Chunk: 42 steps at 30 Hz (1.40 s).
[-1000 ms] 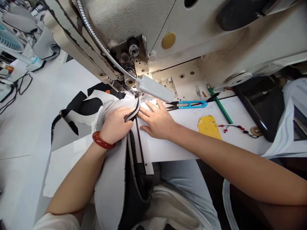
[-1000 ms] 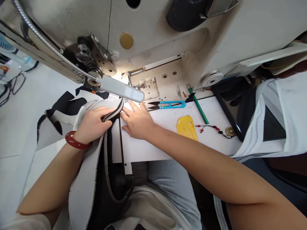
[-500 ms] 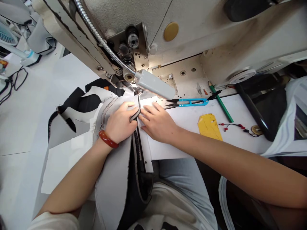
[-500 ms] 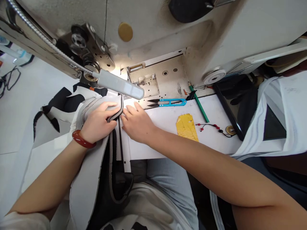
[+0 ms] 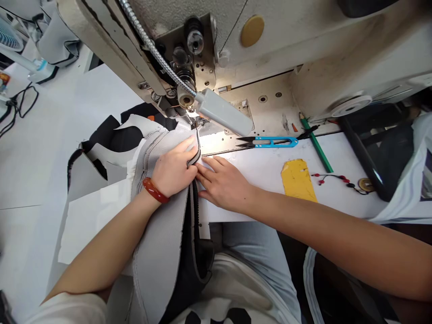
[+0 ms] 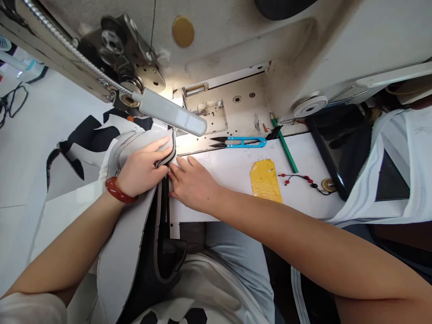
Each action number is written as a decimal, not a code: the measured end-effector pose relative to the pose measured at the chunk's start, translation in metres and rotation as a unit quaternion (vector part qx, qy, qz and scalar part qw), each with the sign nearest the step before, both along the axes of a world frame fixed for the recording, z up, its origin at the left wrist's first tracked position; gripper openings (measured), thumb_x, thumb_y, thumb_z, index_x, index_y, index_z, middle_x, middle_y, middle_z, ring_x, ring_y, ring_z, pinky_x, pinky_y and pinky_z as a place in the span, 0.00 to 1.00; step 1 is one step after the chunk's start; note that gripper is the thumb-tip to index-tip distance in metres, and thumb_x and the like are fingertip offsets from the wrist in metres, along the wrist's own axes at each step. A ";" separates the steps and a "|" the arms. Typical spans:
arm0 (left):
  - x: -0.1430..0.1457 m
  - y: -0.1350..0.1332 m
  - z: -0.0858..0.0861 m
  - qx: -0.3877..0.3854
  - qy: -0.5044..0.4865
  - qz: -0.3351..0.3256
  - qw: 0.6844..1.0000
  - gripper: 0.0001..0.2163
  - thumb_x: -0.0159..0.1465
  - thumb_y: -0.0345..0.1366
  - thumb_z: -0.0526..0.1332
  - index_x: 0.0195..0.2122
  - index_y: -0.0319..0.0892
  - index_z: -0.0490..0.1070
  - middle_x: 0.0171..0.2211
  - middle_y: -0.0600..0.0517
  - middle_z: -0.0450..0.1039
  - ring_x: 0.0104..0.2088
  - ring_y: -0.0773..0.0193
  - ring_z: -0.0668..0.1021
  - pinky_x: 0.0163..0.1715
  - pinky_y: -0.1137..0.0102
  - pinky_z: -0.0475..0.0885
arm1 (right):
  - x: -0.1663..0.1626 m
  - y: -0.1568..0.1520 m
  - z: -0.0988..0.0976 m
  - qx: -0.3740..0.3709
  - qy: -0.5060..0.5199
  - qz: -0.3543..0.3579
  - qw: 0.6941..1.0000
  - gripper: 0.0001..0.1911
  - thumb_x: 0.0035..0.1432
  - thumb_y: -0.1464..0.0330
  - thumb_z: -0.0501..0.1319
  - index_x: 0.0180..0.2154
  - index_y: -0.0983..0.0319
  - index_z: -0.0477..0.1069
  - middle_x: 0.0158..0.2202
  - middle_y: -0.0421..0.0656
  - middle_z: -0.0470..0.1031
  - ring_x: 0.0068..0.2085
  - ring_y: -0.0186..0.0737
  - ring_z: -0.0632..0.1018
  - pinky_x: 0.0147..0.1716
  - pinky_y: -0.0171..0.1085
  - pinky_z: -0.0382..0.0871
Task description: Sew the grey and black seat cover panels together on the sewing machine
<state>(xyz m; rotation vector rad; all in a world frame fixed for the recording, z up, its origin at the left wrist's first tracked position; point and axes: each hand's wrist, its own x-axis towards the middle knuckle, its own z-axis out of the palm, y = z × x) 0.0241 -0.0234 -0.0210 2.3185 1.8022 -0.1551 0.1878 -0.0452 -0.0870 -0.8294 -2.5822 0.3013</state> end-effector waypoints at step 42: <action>0.006 0.034 0.010 -0.028 0.123 -0.035 0.991 0.20 0.64 0.41 0.53 0.53 0.39 0.70 0.48 0.43 0.68 0.44 0.49 0.76 0.43 0.58 0.71 | 0.004 -0.108 0.018 -0.536 0.112 -0.036 0.836 0.13 0.59 0.57 0.62 0.33 0.60 0.64 0.22 0.34 0.64 0.25 0.34 0.67 0.23 0.33 0.57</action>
